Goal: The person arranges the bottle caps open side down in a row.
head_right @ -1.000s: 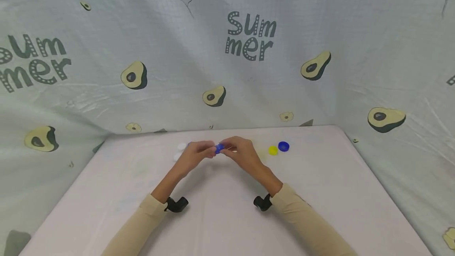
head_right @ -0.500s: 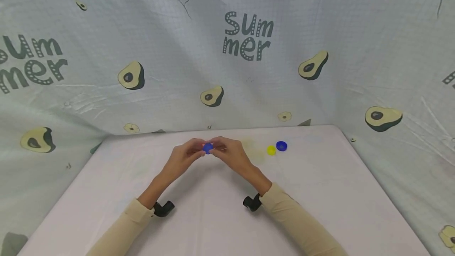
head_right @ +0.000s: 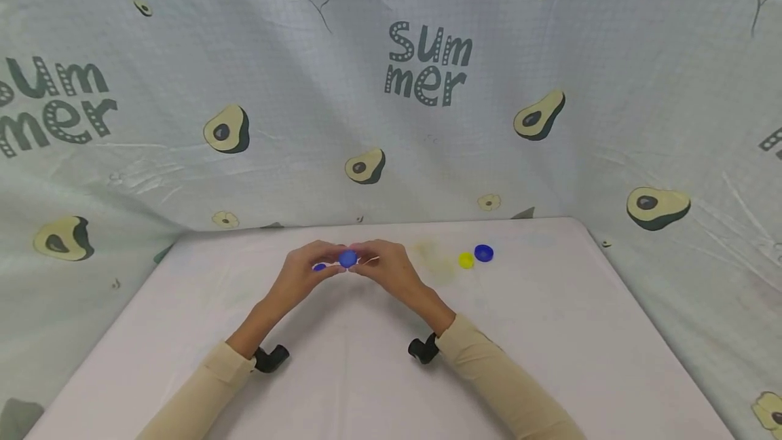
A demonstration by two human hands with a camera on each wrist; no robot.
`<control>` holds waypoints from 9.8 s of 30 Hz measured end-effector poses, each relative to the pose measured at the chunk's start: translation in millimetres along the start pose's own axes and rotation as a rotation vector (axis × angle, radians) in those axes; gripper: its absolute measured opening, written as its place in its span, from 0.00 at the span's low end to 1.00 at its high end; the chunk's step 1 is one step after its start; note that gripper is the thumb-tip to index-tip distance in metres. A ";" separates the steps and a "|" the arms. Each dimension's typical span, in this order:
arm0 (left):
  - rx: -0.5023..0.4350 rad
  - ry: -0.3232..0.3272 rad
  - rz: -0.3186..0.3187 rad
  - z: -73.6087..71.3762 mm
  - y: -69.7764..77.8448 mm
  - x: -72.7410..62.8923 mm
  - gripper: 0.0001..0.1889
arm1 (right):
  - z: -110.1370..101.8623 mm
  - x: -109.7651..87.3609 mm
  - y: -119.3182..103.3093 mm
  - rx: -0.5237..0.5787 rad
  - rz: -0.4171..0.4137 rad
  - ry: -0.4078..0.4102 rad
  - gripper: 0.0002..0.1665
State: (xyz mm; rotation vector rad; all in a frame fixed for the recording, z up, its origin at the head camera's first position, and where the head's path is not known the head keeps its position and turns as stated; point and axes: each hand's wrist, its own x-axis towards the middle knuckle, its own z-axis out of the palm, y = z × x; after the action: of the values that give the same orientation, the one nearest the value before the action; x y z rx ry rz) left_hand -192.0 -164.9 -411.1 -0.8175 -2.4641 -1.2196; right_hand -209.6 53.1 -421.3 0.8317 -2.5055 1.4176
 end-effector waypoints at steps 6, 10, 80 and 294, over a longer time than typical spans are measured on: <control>0.014 0.005 0.020 -3.9 -4.2 1.6 0.16 | 7.4 7.3 1.0 -0.007 -0.032 0.003 0.23; 0.032 0.002 0.032 -6.2 -10.5 2.0 0.14 | 15.0 14.2 3.7 -0.029 -0.060 -0.007 0.22; 0.183 -0.203 -0.335 -7.5 -39.4 24.2 0.11 | 47.0 52.5 24.1 -0.080 0.228 -0.214 0.16; -0.186 -0.084 -0.272 3.6 -4.7 9.2 0.15 | 3.4 2.6 3.5 -0.020 -0.103 0.108 0.15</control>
State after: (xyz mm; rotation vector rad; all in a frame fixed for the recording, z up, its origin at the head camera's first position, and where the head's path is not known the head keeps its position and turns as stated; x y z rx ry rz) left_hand -202.1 -161.0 -412.0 -0.6007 -2.6250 -1.5572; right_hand -213.1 50.6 -424.8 0.8440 -2.3573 1.3643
